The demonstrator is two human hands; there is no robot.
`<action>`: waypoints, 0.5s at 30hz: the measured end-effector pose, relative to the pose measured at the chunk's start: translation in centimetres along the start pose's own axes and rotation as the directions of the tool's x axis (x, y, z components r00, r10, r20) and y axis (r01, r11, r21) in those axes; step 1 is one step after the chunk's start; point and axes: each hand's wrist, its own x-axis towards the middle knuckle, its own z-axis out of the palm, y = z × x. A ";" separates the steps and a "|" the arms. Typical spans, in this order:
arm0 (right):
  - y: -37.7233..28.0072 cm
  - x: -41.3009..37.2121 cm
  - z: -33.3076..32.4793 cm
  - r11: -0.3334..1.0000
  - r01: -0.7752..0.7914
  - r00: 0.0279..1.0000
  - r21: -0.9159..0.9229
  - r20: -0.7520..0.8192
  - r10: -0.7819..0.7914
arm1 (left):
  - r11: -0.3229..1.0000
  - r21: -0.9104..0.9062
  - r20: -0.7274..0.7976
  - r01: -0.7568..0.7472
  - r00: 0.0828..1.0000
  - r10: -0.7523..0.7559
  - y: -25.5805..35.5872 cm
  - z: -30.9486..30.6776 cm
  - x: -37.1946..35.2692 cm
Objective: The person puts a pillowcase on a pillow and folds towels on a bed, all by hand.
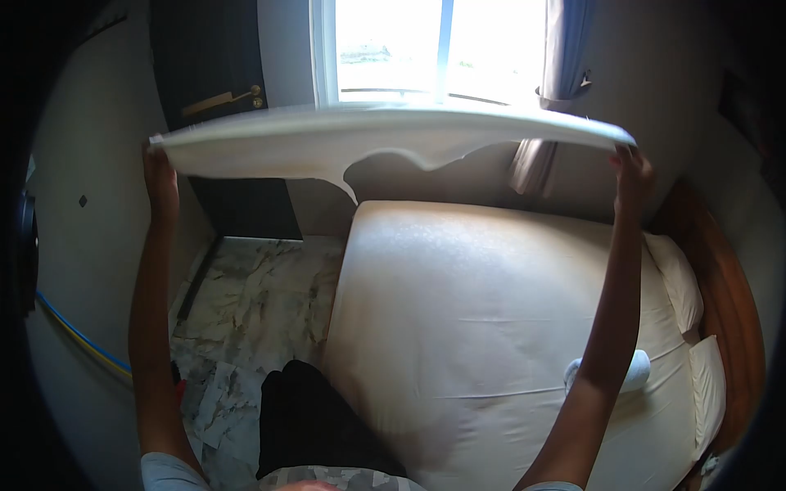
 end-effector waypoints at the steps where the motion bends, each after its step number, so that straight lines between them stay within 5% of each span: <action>1: 1.3 -2.4 -3.0 0.998 0.048 0.997 -0.037 0.063 -0.045 | 0.999 0.004 0.051 0.052 0.997 -0.052 -1.1 -0.3 -3.5; 2: 4.1 -4.4 -5.2 0.983 0.172 0.985 -0.066 0.004 -0.172 | 0.995 0.011 0.099 0.098 0.990 -0.099 -1.5 -0.7 -7.0; 3: 5.3 -7.2 -7.3 0.993 0.119 0.992 0.022 -0.042 -0.118 | 0.988 -0.039 0.208 0.149 0.968 -0.138 -0.7 -0.3 -10.7; 6: 7.2 -17.9 -15.1 0.961 -0.210 0.976 -0.180 -0.098 0.195 | 0.906 0.018 0.460 0.424 0.800 -0.384 1.3 0.0 -20.8; 9: 10.8 -28.2 -21.2 0.871 -0.394 0.892 -0.294 0.109 0.440 | 0.908 0.113 0.585 0.404 0.711 -0.389 1.4 0.5 -28.9; 10: 8.4 -31.1 -20.7 0.755 -0.523 0.744 -0.396 0.219 0.631 | 0.916 0.171 0.633 0.362 0.673 -0.384 1.5 1.3 -30.7; 12: 7.8 -36.2 -20.1 0.746 -0.397 0.595 -0.534 0.469 0.653 | 0.908 0.279 0.730 0.314 0.544 -0.413 2.0 3.4 -33.7; 13: 9.7 -39.1 -20.1 0.677 -0.278 0.538 -0.681 0.474 0.698 | 0.892 0.332 0.773 0.306 0.453 -0.443 2.3 4.8 -34.8; 15: 7.6 -41.3 -17.0 0.760 0.125 0.295 -0.638 0.755 0.586 | 0.958 0.211 0.781 0.197 0.556 -0.286 3.0 8.1 -35.4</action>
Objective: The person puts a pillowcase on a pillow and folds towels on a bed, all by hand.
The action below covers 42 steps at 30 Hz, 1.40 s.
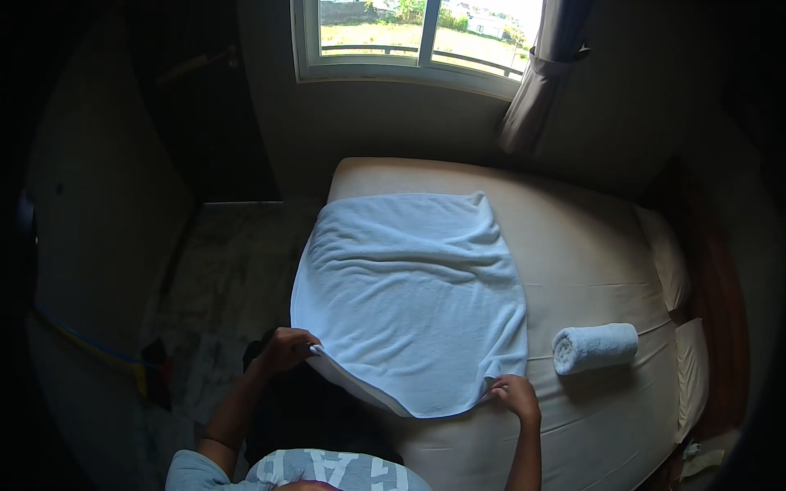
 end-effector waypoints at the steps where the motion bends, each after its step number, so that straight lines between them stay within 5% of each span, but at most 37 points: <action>1: -2.6 0.7 1.0 0.994 0.098 0.994 -0.054 -0.041 -0.101 | 1.000 -0.008 -0.050 0.026 0.998 -0.027 0.6 0.7 1.0; 2: -5.5 1.7 1.7 0.975 0.194 0.976 -0.111 -0.074 -0.203 | 0.998 -0.016 -0.099 0.055 0.993 -0.056 1.1 1.1 2.2; 4: -11.9 4.2 2.6 0.915 0.389 0.902 0.105 -0.245 -0.356 | 0.985 -0.098 -0.182 0.144 0.970 -0.160 2.0 1.9 4.9; 6: -19.2 5.6 2.0 0.795 0.386 0.901 0.467 -0.377 -0.216 | 0.994 -0.029 -0.238 0.104 0.965 -0.108 2.9 2.1 6.5; 8: -24.2 7.3 1.9 0.659 0.485 0.837 0.575 -0.524 -0.159 | 0.993 -0.036 -0.249 0.111 0.962 -0.116 4.1 1.9 7.5; 11: -27.8 9.1 1.6 0.592 0.537 0.816 0.601 -0.547 -0.186 | 0.986 -0.044 -0.237 0.161 0.957 -0.167 5.3 1.4 7.7; 15: -29.7 8.9 0.4 0.670 0.545 0.811 0.504 -0.521 -0.268 | 0.983 -0.013 -0.313 0.181 0.933 -0.176 5.1 0.8 7.3; 18: -29.1 8.8 1.0 0.629 0.432 0.884 0.646 -0.440 -0.157 | 0.993 -0.013 -0.262 0.121 0.958 -0.120 4.8 1.3 7.3; 19: -28.5 9.0 1.6 0.548 0.526 0.833 0.650 -0.523 -0.179 | 0.996 -0.020 -0.224 0.082 0.971 -0.085 4.7 1.5 7.4; 23: -26.7 6.8 0.4 0.570 0.706 0.663 0.420 -0.675 -0.324 | 0.932 -0.290 -0.124 -0.219 0.974 0.191 3.3 1.8 7.5; 30: -24.7 4.3 -1.5 0.447 0.831 0.504 0.331 -0.788 -0.353 | 0.906 0.259 -0.194 -0.334 0.901 0.387 -3.8 3.6 7.2; 34: -22.6 2.9 -3.1 0.396 0.859 0.427 0.324 -0.880 -0.207 | 0.879 0.417 -0.227 -0.230 0.911 0.345 -6.1 3.3 6.2; 39: -19.4 1.6 -4.2 0.363 0.871 0.406 0.330 -0.901 -0.155 | 0.889 0.428 -0.006 -0.162 0.983 0.182 -9.6 5.7 5.0; 42: -18.6 1.3 -4.5 0.404 0.838 0.464 0.366 -0.868 -0.176 | 0.946 0.316 -0.053 -0.076 0.994 0.098 -10.5 7.5 5.5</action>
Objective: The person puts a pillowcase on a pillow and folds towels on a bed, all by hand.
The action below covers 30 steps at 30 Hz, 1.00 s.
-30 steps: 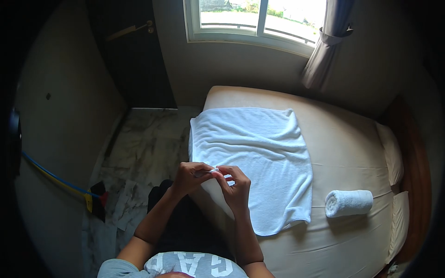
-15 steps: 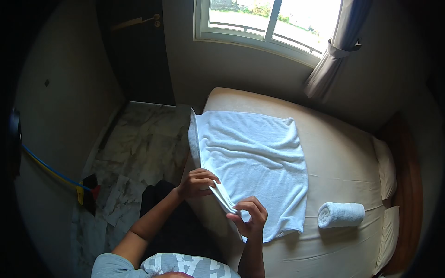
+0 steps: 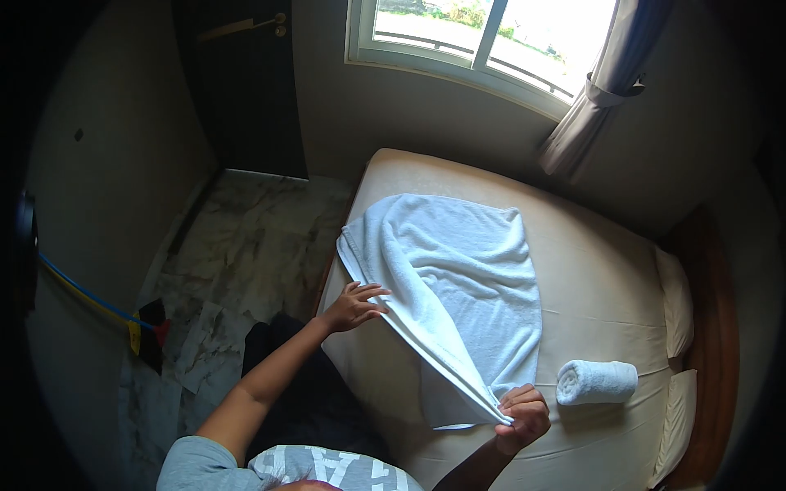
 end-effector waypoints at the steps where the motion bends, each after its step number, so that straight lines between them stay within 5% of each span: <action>1: 0.1 -0.1 -0.2 1.000 0.014 1.000 -0.020 -0.009 -0.014 | 0.971 -0.184 0.107 0.155 0.985 -0.137 -1.1 0.9 0.0; 4: 0.0 -0.1 -0.6 1.000 0.008 0.999 -0.018 0.033 -0.007 | 0.767 -0.386 0.197 0.513 0.858 -0.474 -4.4 4.1 1.0; 5: 0.0 -0.1 -0.7 0.998 0.009 0.999 -0.057 0.049 -0.007 | 0.842 -0.282 0.021 0.459 0.881 -0.473 -5.2 5.3 1.2; 8: 0.2 -0.4 -1.0 0.993 -0.001 0.998 -0.120 0.067 0.009 | 0.946 0.047 -0.082 0.322 0.945 -0.318 -7.9 7.3 1.7; 12: 0.0 -0.8 -1.5 0.995 -0.076 0.997 -0.070 -0.029 0.074 | 0.869 0.119 -0.031 0.481 0.876 -0.481 -8.1 5.1 3.6; 13: 0.3 -1.1 -2.3 0.997 -0.069 0.997 -0.045 -0.049 0.066 | 0.908 0.050 -0.178 0.415 0.899 -0.401 -9.8 6.0 3.7; 17: 0.3 -0.9 -4.5 0.999 -0.036 0.984 -0.019 -0.176 0.032 | 0.937 -0.114 -0.255 0.331 0.902 -0.349 -10.6 3.8 4.6; 20: -0.4 -0.8 -5.5 0.996 -0.059 0.980 -0.061 -0.196 0.046 | 0.958 0.162 -0.294 0.239 0.938 -0.184 -12.3 2.0 4.1; 25: 0.0 -0.7 -6.6 0.993 -0.076 0.977 -0.088 -0.204 0.056 | 0.949 -0.048 -0.419 0.313 0.856 -0.304 -17.0 2.4 3.2; 28: 0.7 -0.7 -6.8 0.998 -0.061 0.973 0.006 -0.223 0.060 | 0.775 -0.439 -0.399 0.455 0.674 -0.622 -16.9 3.0 4.0; 30: 0.8 -0.5 -7.0 0.997 -0.031 0.960 0.066 -0.274 0.048 | 0.867 -0.200 -0.435 0.457 0.751 -0.496 -18.4 3.5 3.2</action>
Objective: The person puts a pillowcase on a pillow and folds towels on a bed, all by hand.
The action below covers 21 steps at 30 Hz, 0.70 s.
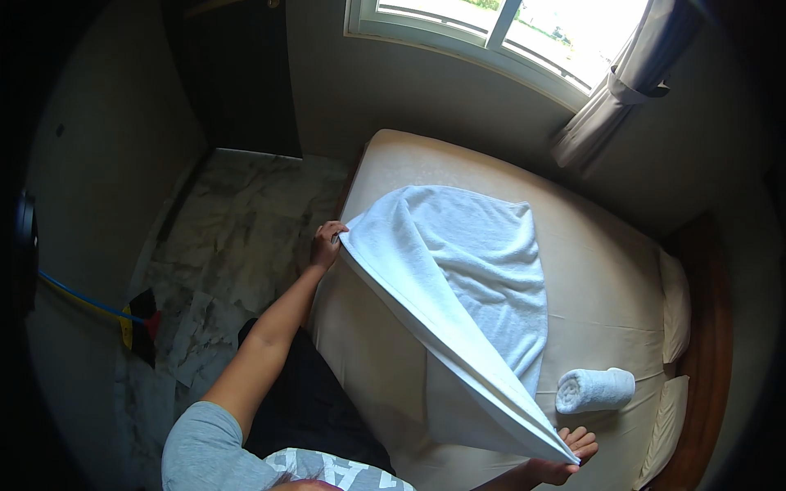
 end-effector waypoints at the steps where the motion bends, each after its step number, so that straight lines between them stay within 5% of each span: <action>1: 0.0 0.1 -0.3 1.000 -0.003 1.000 0.025 0.005 0.003 | 0.992 0.099 0.011 -0.079 0.997 0.078 -0.9 0.2 0.1; 4: -0.2 0.0 -1.1 0.999 -0.040 0.996 0.000 0.083 0.040 | 0.987 0.135 0.116 -0.081 0.991 0.065 -2.4 0.6 -0.1; 9: 0.1 -0.6 -1.7 0.998 -0.061 0.998 0.005 -0.008 0.061 | 0.965 0.136 0.180 -0.223 0.964 0.198 -3.9 -0.9 -0.6; 16: 0.6 -0.7 -1.5 0.997 -0.059 0.996 -0.041 -0.066 0.057 | 0.970 -0.093 0.326 -0.225 0.914 0.243 -3.4 -1.2 -2.0; 19: 0.5 -0.6 -1.2 0.995 -0.067 0.994 -0.076 -0.089 0.060 | 0.929 0.065 0.419 -0.364 0.855 0.305 -3.2 -2.0 -1.4; 21: 0.5 -0.6 -1.2 0.988 -0.097 0.987 -0.120 -0.139 0.079 | 0.939 0.139 0.468 -0.314 0.856 0.217 -2.7 -1.8 -1.7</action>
